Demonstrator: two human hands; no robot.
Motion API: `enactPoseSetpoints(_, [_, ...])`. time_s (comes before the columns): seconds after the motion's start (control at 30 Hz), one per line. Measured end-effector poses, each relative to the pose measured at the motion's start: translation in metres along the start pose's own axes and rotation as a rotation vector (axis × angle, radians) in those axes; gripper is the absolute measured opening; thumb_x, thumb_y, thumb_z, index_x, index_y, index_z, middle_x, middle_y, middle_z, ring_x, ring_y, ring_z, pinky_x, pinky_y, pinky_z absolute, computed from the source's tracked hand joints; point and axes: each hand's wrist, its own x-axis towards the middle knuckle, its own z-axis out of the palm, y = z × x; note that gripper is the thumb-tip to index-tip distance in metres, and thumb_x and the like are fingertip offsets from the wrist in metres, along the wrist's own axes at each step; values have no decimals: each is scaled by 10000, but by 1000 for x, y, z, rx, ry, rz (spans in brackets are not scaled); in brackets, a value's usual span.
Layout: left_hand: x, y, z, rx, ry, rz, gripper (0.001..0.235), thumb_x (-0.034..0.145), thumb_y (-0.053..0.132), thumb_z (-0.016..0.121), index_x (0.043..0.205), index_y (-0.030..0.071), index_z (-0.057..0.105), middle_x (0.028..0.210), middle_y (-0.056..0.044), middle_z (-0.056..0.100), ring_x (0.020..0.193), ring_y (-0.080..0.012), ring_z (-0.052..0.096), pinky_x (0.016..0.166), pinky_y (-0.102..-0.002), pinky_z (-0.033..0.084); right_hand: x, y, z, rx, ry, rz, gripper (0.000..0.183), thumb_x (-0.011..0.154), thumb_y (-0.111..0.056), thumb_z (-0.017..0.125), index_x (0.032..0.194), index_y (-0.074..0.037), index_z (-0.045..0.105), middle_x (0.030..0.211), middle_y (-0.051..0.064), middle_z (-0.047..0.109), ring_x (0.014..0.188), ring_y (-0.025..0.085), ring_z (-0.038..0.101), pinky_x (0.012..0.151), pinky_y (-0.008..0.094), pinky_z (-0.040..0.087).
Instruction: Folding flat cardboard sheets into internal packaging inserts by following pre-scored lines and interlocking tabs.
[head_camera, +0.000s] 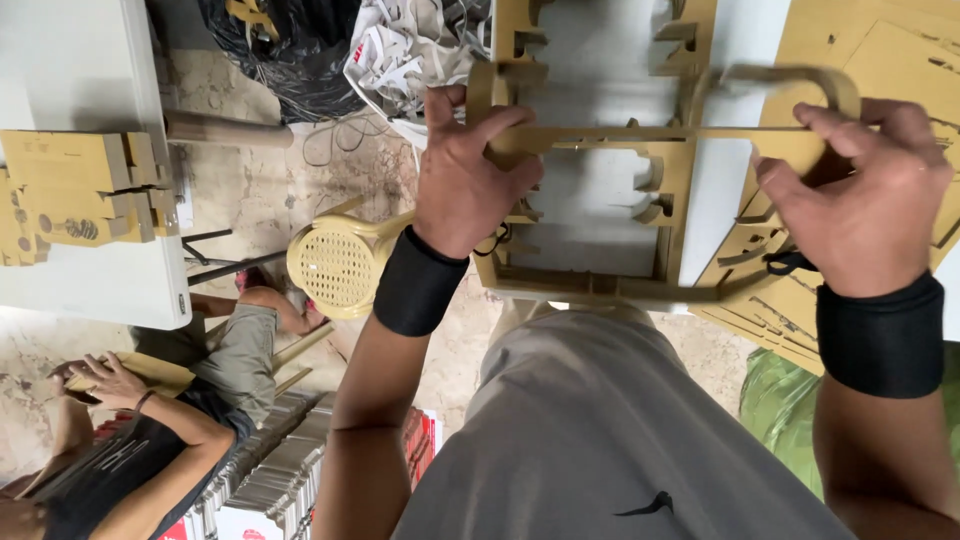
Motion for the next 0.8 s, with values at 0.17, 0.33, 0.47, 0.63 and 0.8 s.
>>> enactPoseSetpoints(0.17, [-10, -1, -1, 18, 61, 60, 474, 655, 155, 896, 1112, 147, 770, 1109, -95, 610, 1264, -280, 418, 643, -414, 647, -4, 2, 7, -33, 47, -40, 514, 901, -86, 982, 1352, 130, 862, 1190, 343, 759, 1079, 400, 710, 813, 479, 635])
enactPoseSetpoints(0.33, [-17, -102, 103, 117, -53, -121, 461, 687, 242, 925, 1127, 212, 791, 1335, -178, 390, 1024, -345, 698, 716, -462, 697, -19, 29, 122, -50, -13, 66, 472, 914, -275, 971, 1274, -4, 830, 1198, 251, 731, 944, 313, 727, 730, 442, 665])
enactPoseSetpoints(0.47, [-20, -161, 181, 206, -121, -318, 424, 689, 257, 856, 1108, 286, 794, 1419, -150, 415, 1208, -452, 564, 894, -639, 542, -53, 75, 244, 10, -222, 234, 490, 907, -348, 826, 1326, -104, 758, 1278, 184, 587, 833, 387, 703, 689, 524, 604])
enactPoseSetpoints(0.63, [-12, -165, 187, 223, -304, -474, 397, 764, 409, 817, 1149, 324, 764, 1551, -46, 328, 1221, -408, 650, 1013, -581, 577, -47, 76, 243, 46, -308, 322, 390, 934, -211, 794, 1308, -119, 740, 1219, 229, 591, 906, 485, 734, 759, 539, 637])
enactPoseSetpoints(0.8, [-15, -186, 207, 323, -397, -559, 427, 804, 472, 735, 1226, 419, 701, 1569, 5, 355, 1107, -383, 718, 991, -516, 604, -34, 67, 234, 30, -405, 369, 392, 930, -210, 777, 1297, -87, 717, 1218, 235, 573, 913, 487, 733, 752, 533, 643])
